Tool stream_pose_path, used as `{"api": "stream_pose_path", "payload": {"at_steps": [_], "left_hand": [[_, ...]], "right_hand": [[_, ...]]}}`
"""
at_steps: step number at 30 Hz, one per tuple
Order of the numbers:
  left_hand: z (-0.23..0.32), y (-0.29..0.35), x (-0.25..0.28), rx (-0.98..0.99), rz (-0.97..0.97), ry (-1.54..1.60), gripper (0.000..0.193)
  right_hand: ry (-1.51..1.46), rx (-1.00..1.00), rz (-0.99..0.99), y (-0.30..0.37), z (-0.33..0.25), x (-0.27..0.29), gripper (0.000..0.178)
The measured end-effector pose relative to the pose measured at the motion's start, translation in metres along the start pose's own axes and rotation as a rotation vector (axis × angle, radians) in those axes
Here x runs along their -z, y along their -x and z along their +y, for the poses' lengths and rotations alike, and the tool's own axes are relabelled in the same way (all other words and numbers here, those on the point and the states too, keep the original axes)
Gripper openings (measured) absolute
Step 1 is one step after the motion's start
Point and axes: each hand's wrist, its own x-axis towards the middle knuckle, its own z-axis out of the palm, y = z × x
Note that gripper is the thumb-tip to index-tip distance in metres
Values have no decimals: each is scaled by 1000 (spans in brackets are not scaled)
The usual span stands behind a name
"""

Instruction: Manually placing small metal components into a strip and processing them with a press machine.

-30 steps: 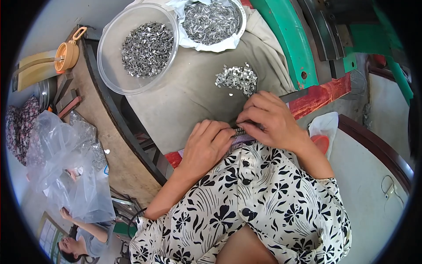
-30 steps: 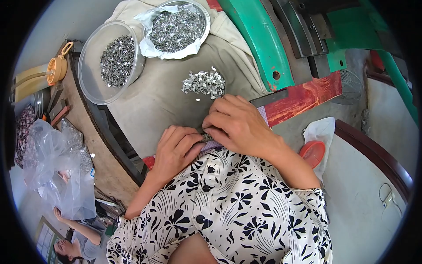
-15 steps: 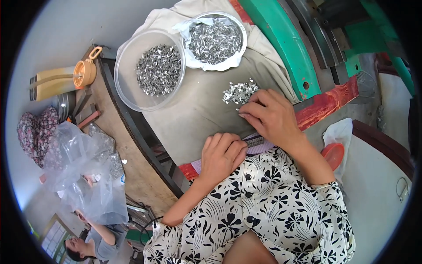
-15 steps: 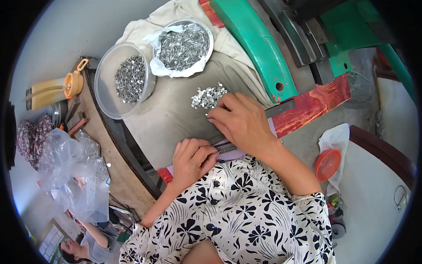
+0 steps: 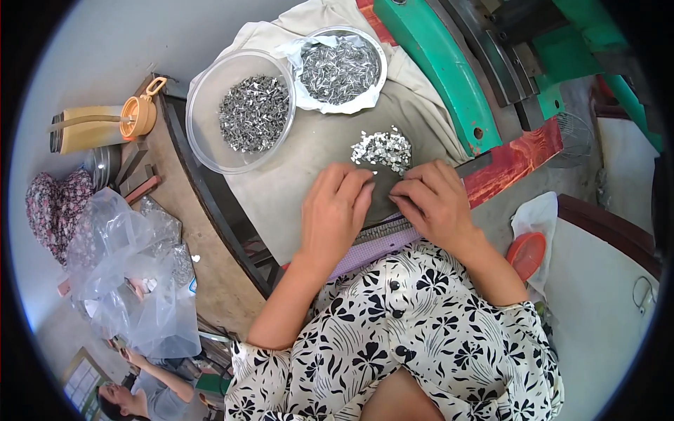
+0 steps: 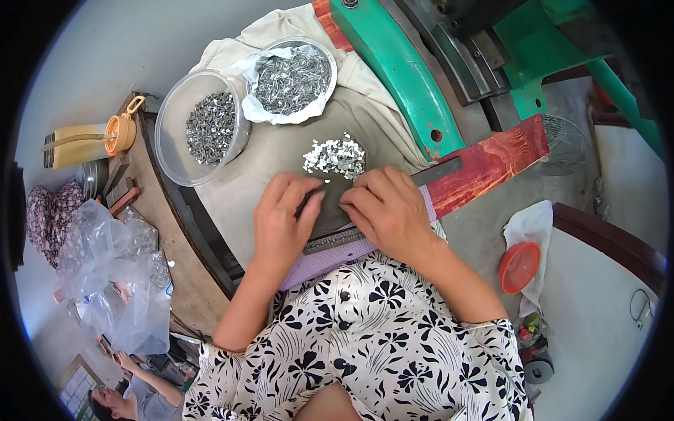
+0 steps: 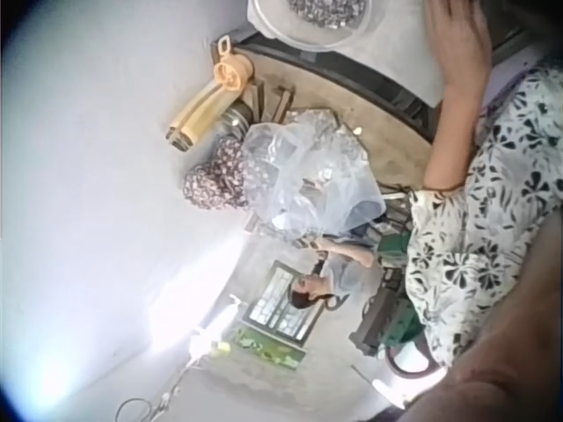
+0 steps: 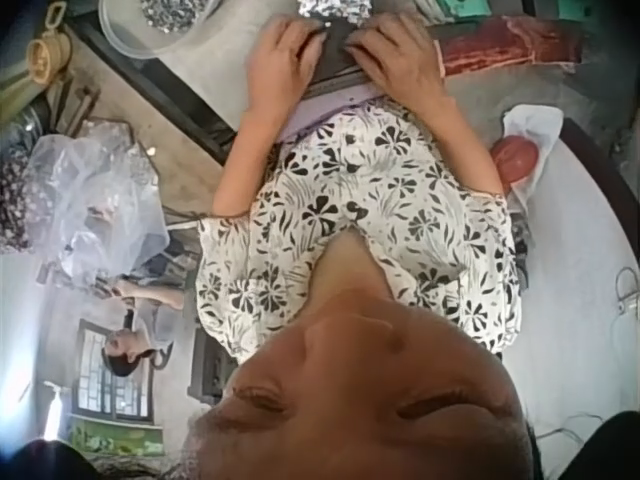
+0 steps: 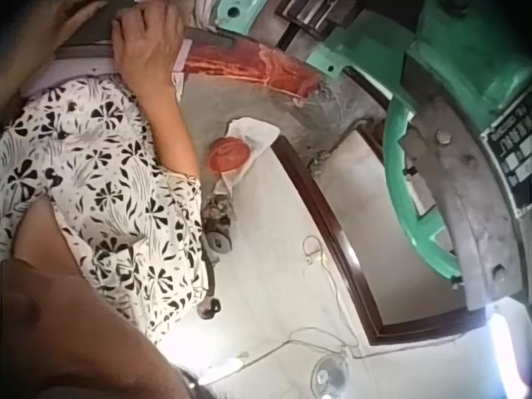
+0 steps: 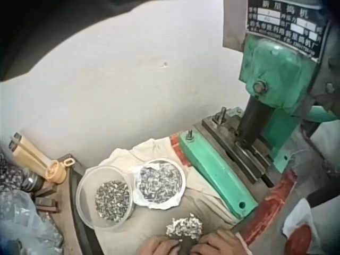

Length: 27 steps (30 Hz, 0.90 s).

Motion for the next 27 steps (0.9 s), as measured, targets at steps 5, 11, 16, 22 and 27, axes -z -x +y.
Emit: {"api": "stream_pose_path", "payload": {"at_steps": [5,11,16,22,27], "left_hand": [[-2,-14,-10,-8,-49,-77,10],[-2,-18,-5,85,-72,-59,10],[-5,-14,-4,146,-77,8,9],[1,-3,9,92,-60,13,10],[5,27,20,140,-16,79,13]], "right_hand": [[83,-49,-1,2,5,-10,21],[44,-67,-14,-2,1,-4,17],[-143,-66,-20,7,-8,5,16],[-47,0,-118,29,-8,10,22],[24,9,-49,9,2,13,23]]}}
